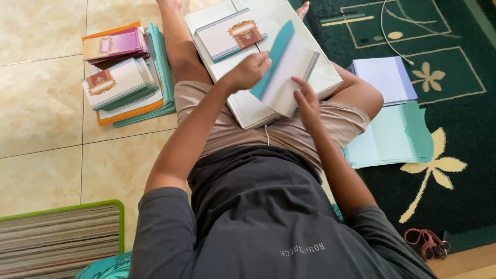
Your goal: Manually inserting printed invitation cards into envelopes and stacking them on a makeshift table.
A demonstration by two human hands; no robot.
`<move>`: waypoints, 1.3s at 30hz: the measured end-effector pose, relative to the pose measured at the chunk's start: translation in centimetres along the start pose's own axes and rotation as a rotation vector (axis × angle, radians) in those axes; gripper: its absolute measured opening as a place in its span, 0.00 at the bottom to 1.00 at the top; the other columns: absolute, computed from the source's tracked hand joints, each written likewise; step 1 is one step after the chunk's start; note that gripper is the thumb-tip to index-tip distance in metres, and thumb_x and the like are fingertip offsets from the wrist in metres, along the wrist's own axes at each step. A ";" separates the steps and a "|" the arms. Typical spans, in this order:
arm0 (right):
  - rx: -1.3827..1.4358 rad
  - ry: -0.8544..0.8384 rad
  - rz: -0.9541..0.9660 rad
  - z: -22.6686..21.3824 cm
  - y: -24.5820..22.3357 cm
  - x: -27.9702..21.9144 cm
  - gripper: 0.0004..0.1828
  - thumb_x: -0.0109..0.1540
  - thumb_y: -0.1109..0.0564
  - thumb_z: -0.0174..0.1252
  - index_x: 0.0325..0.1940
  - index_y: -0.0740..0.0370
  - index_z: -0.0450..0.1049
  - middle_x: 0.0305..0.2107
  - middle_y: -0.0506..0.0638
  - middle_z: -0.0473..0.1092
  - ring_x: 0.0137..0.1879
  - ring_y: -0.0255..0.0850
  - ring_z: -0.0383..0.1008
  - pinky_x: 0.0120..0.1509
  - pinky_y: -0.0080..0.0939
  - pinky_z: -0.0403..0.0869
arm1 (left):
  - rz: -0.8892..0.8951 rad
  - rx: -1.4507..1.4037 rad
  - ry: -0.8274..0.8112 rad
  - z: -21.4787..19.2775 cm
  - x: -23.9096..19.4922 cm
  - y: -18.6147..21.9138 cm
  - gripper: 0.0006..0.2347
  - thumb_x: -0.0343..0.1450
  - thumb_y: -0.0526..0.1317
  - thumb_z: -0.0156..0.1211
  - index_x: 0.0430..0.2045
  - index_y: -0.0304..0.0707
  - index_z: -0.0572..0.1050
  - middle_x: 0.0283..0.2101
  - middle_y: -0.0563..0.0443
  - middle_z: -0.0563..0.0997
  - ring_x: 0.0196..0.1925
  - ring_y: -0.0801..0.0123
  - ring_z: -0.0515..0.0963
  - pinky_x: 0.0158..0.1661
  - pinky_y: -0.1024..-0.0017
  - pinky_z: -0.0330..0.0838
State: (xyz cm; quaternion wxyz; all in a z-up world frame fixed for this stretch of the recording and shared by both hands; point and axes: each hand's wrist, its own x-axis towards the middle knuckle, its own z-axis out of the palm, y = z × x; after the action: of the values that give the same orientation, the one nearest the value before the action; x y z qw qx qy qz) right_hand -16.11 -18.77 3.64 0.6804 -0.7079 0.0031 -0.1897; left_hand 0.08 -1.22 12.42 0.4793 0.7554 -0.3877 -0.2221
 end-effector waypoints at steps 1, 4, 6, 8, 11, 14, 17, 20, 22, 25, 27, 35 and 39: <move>0.001 0.000 0.002 0.2 0.2 0.2 0.28 0.70 0.42 0.51 0.70 0.58 0.63 0.59 0.67 0.66 0.62 0.56 0.68 0.67 0.57 0.71 | -0.002 -0.001 0.000 0.4 -0.6 1.4 0.21 0.76 0.41 0.41 0.61 0.20 0.65 0.55 0.35 0.80 0.49 0.66 0.83 0.47 0.75 0.79; -0.293 0.064 0.059 0.5 1.9 0.2 0.50 0.63 0.18 0.36 0.77 0.54 0.58 0.78 0.69 0.27 0.82 0.73 0.24 0.74 0.86 0.41 | 0.104 -0.210 -0.080 1.8 -2.2 4.0 0.17 0.76 0.35 0.44 0.58 0.29 0.73 0.31 0.55 0.78 0.25 0.82 0.69 0.27 0.83 0.66; 0.038 0.004 -0.199 0.0 4.4 0.7 0.35 0.73 0.36 0.45 0.74 0.64 0.64 0.70 0.65 0.57 0.76 0.51 0.57 0.81 0.59 0.51 | 0.161 -0.397 -0.144 2.2 -2.2 4.2 0.12 0.78 0.36 0.45 0.51 0.38 0.76 0.32 0.59 0.81 0.33 0.82 0.80 0.41 0.78 0.78; 0.164 0.010 -0.086 0.2 0.8 0.7 0.29 0.67 0.44 0.54 0.65 0.66 0.68 0.58 0.60 0.65 0.65 0.48 0.65 0.74 0.55 0.61 | 0.160 -0.289 -0.134 1.4 -1.9 4.4 0.15 0.76 0.36 0.47 0.56 0.32 0.71 0.36 0.51 0.83 0.30 0.78 0.82 0.33 0.81 0.80; 0.457 0.154 0.092 -1.5 0.0 -0.2 0.19 0.61 0.57 0.60 0.52 0.69 0.69 0.44 0.57 0.71 0.51 0.46 0.72 0.58 0.46 0.72 | 0.152 -0.086 0.023 0.0 -1.5 3.2 0.20 0.74 0.36 0.48 0.62 0.26 0.65 0.43 0.43 0.84 0.30 0.74 0.81 0.29 0.81 0.78; 0.619 0.398 0.207 -2.7 -0.8 -1.1 0.21 0.59 0.62 0.57 0.55 0.71 0.66 0.47 0.58 0.69 0.51 0.46 0.69 0.55 0.41 0.70 | 0.223 0.055 0.304 -2.4 0.6 -1.0 0.20 0.75 0.35 0.50 0.64 0.30 0.64 0.41 0.48 0.80 0.32 0.74 0.76 0.35 0.76 0.74; 0.589 0.425 0.346 -2.2 -2.1 -2.7 0.27 0.57 0.64 0.55 0.61 0.72 0.65 0.50 0.59 0.68 0.52 0.47 0.68 0.57 0.43 0.69 | 0.323 0.224 0.506 -4.0 1.7 -3.0 0.22 0.74 0.31 0.51 0.66 0.41 0.61 0.42 0.47 0.81 0.36 0.64 0.79 0.40 0.67 0.74; 0.523 0.328 0.494 -0.9 -1.8 -4.7 0.24 0.60 0.66 0.56 0.60 0.76 0.63 0.50 0.64 0.68 0.50 0.51 0.72 0.55 0.48 0.76 | 0.325 0.606 0.630 -3.7 2.5 -3.8 0.24 0.71 0.29 0.55 0.64 0.50 0.64 0.45 0.46 0.78 0.40 0.57 0.79 0.41 0.59 0.73; 0.470 0.305 0.563 -0.1 -0.7 -5.5 0.22 0.62 0.64 0.58 0.58 0.79 0.64 0.51 0.67 0.70 0.50 0.55 0.76 0.55 0.51 0.80 | 0.298 0.852 0.689 -2.3 3.4 -4.7 0.23 0.68 0.30 0.61 0.59 0.52 0.69 0.42 0.51 0.72 0.40 0.61 0.75 0.39 0.59 0.72; 0.579 0.380 0.595 0.7 0.1 -5.9 0.21 0.65 0.65 0.55 0.60 0.74 0.60 0.50 0.63 0.70 0.50 0.51 0.77 0.55 0.47 0.82 | 0.130 1.017 0.678 1.8 4.1 -5.2 0.32 0.61 0.17 0.66 0.60 0.46 0.72 0.66 0.40 0.70 0.70 0.41 0.63 0.68 0.28 0.32; 0.587 0.429 0.642 1.3 -0.9 -6.6 0.24 0.65 0.64 0.55 0.62 0.78 0.59 0.56 0.65 0.67 0.58 0.53 0.75 0.63 0.49 0.80 | 0.042 1.046 0.305 6.0 2.6 -4.2 0.28 0.76 0.55 0.47 0.70 0.41 0.62 0.75 0.32 0.53 0.77 0.41 0.46 0.66 0.26 0.30; 0.617 -0.443 0.638 -2.0 3.0 -7.6 0.31 0.70 0.42 0.48 0.55 0.77 0.73 0.46 0.71 0.77 0.46 0.55 0.83 0.23 0.34 0.76 | -0.118 0.838 -0.095 10.7 -0.7 -7.6 0.33 0.77 0.64 0.34 0.74 0.46 0.56 0.78 0.39 0.49 0.80 0.46 0.44 0.69 0.27 0.34; 0.557 -0.640 0.219 -3.4 -2.5 -5.6 0.46 0.66 0.29 0.50 0.51 0.84 0.73 0.37 0.78 0.76 0.43 0.63 0.83 0.30 0.48 0.81 | -0.119 0.863 -0.058 9.6 -2.1 -7.7 0.34 0.77 0.65 0.32 0.75 0.45 0.54 0.79 0.40 0.48 0.81 0.47 0.42 0.70 0.29 0.31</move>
State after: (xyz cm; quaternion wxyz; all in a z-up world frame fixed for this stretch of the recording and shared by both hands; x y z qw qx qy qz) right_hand -22.84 -20.39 4.62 0.8280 -0.5161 -0.1841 0.1191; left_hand -5.08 -3.01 1.25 0.0949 0.9010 -0.4142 -0.0879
